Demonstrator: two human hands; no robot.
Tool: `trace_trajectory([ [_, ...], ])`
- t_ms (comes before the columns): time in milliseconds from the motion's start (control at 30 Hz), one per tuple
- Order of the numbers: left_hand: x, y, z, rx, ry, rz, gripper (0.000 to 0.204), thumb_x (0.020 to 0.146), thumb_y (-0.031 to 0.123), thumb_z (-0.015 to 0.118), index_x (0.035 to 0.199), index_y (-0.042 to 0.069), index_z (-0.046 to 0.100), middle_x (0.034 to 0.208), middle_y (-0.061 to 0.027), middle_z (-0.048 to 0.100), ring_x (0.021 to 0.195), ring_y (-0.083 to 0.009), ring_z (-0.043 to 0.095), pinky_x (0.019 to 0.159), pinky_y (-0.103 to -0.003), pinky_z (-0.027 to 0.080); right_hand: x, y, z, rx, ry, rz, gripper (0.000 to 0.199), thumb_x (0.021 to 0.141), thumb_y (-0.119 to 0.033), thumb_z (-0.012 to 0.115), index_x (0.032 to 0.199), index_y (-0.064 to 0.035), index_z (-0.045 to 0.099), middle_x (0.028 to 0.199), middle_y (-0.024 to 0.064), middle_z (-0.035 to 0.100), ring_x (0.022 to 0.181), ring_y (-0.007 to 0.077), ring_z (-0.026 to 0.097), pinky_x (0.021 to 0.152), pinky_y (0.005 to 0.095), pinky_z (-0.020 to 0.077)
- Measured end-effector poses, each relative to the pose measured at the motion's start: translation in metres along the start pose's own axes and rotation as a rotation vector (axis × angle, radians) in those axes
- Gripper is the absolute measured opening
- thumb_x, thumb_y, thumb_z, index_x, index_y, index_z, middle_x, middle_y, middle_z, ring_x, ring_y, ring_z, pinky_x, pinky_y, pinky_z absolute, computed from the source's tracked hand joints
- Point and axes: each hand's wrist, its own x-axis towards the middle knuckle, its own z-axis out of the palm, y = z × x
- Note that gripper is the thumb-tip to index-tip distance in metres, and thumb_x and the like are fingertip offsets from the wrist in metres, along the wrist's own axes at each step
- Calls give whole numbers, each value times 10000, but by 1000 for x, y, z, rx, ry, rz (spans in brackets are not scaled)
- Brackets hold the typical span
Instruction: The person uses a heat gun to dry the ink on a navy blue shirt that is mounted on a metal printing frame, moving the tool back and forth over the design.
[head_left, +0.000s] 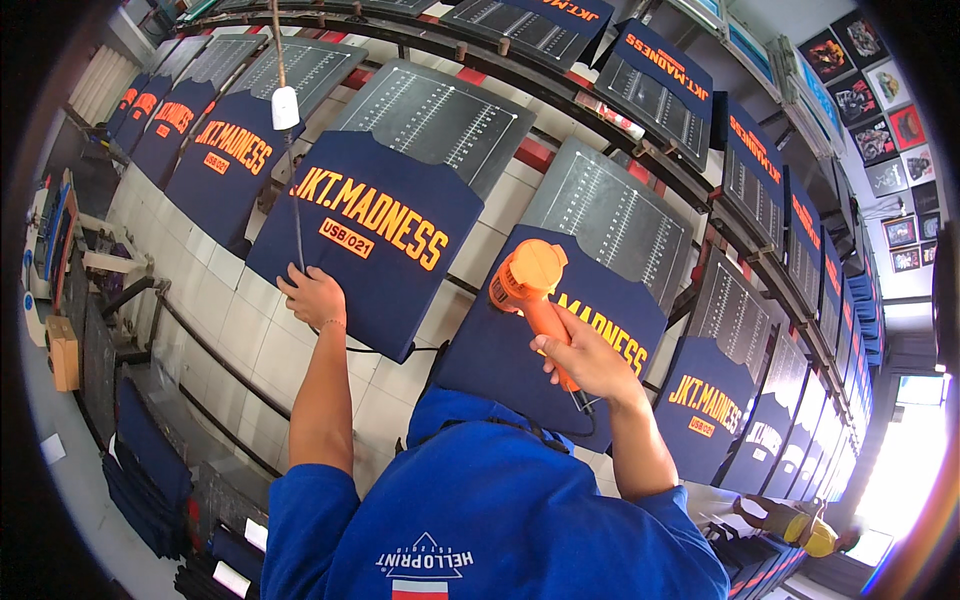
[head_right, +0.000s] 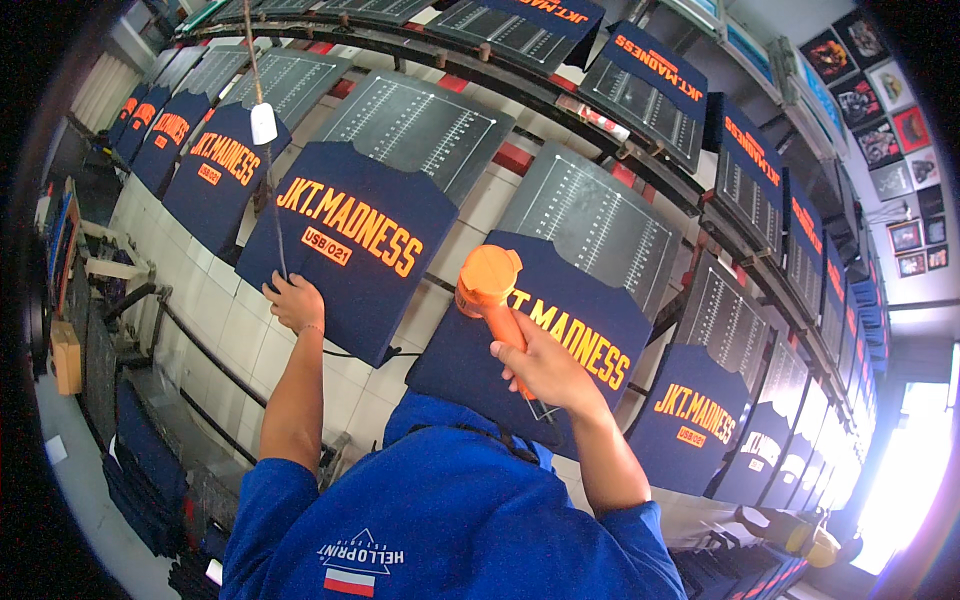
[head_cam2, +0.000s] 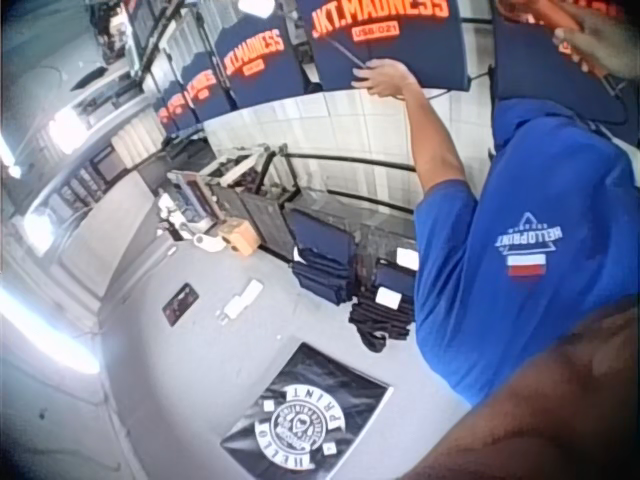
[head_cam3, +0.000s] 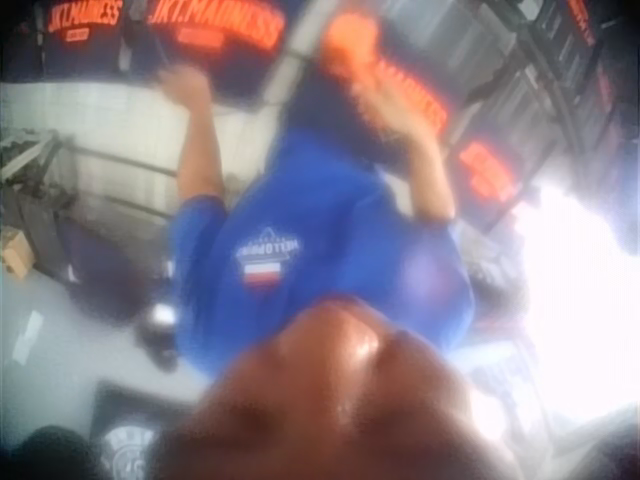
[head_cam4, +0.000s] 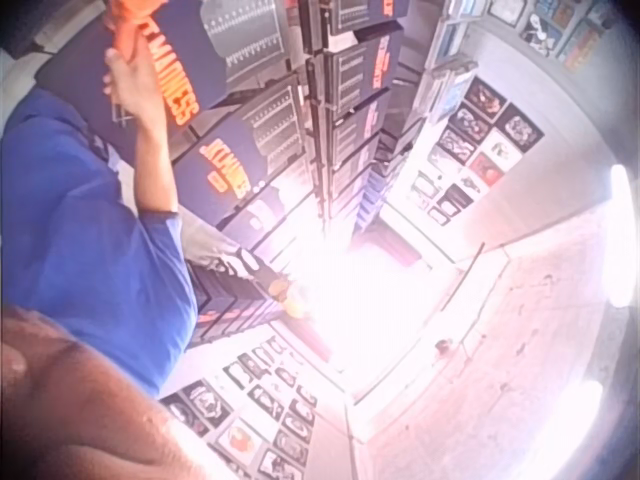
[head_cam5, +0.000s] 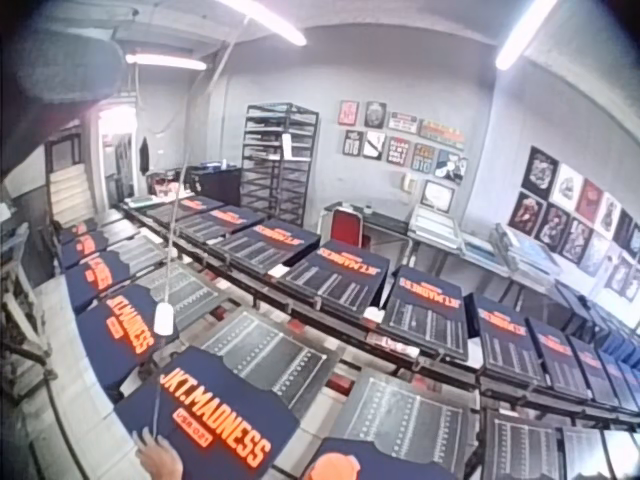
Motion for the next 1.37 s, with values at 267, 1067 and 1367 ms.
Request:
trace_trajectory([
  [267,1,0,1,17,-2,5,485,1038,355,406,1469,133,436,1562,-207,311,1235,-445,513,1003,-537,459,-14,13,-8,-2,55,-12,525,990,-233,584,1445,-32,418,841,16,553,689,95,596,588,268,533],
  [1067,1,-1,3,50,7,24,491,1039,365,406,1463,120,429,1547,-209,321,1221,-456,527,979,-537,479,-8,6,-21,58,132,-41,484,992,-215,586,1406,-9,445,883,33,569,664,92,584,587,271,529],
  [1367,1,-1,4,29,-9,18,492,1035,369,420,1461,122,429,1552,-205,314,1235,-457,519,990,-551,474,-25,20,-19,1,99,-1,466,998,-245,591,1390,-32,455,772,30,583,627,100,603,581,271,537],
])
